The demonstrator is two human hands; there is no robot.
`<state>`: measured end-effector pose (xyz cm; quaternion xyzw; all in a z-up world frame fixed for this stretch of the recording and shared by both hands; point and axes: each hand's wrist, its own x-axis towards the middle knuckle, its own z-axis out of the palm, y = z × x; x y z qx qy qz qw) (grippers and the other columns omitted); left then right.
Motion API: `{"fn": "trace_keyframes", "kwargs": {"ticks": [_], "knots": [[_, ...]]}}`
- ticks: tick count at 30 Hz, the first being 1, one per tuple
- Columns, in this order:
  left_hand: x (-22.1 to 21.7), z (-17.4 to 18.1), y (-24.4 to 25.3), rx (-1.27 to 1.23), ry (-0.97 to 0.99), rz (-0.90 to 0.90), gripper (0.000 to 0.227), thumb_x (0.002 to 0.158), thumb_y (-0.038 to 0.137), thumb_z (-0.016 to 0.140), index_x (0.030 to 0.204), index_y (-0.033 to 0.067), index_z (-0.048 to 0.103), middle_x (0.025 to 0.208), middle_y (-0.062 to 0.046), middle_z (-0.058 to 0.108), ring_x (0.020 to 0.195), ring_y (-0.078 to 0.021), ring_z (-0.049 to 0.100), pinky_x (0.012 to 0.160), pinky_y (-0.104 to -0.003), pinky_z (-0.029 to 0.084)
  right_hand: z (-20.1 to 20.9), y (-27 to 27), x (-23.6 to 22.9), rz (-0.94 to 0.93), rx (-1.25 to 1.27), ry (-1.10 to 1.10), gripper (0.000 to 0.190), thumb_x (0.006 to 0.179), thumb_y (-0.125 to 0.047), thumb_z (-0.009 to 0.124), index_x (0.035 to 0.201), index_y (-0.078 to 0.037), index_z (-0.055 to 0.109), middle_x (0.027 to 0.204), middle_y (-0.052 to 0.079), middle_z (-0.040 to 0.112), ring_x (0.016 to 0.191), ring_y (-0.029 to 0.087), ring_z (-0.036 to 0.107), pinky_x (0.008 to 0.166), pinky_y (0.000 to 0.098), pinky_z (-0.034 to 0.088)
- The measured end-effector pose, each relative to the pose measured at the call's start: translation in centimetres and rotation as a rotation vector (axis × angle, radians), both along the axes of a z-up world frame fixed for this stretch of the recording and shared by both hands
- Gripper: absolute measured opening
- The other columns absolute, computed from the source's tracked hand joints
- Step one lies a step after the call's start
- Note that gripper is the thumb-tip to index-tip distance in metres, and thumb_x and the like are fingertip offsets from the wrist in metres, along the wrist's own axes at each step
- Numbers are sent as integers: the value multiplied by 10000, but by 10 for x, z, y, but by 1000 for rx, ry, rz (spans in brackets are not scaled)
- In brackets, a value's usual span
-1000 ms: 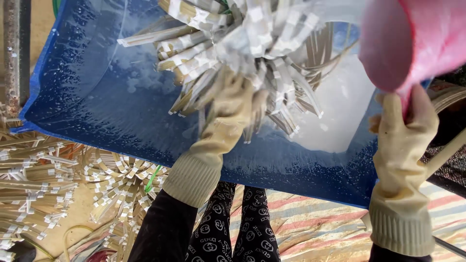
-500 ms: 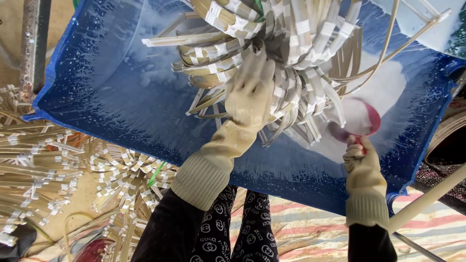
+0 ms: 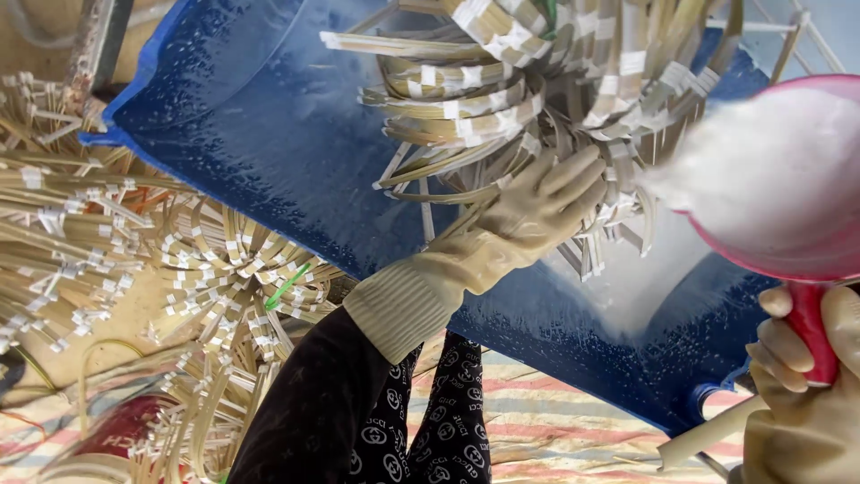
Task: Dipping circular bamboo structures into a white liquid bath and pouring liquid over them using a small scoop.
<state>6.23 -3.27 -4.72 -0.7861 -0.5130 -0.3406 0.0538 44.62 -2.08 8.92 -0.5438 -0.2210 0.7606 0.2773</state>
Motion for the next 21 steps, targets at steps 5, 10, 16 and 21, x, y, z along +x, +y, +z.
{"fn": "trace_keyframes", "kwargs": {"ticks": [5,10,16,21], "knots": [[32,-45,8,230,-33,262,295,1003,256,752,1234,73,730,1270,-136,724,1300,-278,555,1141,-533,418,73,5,-146,218,132,-347,506,1136,-447,494,1122,56,545,707,49,480,541,106,399,467,285,327],[42,-48,-4,3,115,37,381,984,191,720,1348,81,699,1419,-96,644,1393,-248,507,1255,-425,361,109,8,-246,353,505,-800,349,1099,-261,466,1273,-1,620,956,35,662,625,101,474,486,274,341],[31,-12,-8,-82,239,-257,299,817,163,716,1105,89,744,1384,-41,645,1419,-230,424,1260,-417,325,112,13,-259,738,538,-1076,333,1145,-248,528,1273,2,707,708,124,622,594,167,566,523,314,457],[30,-8,-7,-188,122,-411,193,838,206,709,978,86,768,1124,-44,711,1158,-251,607,1054,-433,476,108,-4,-302,705,701,-854,435,985,-119,686,1409,-36,633,852,62,664,638,102,608,525,256,500]]}}
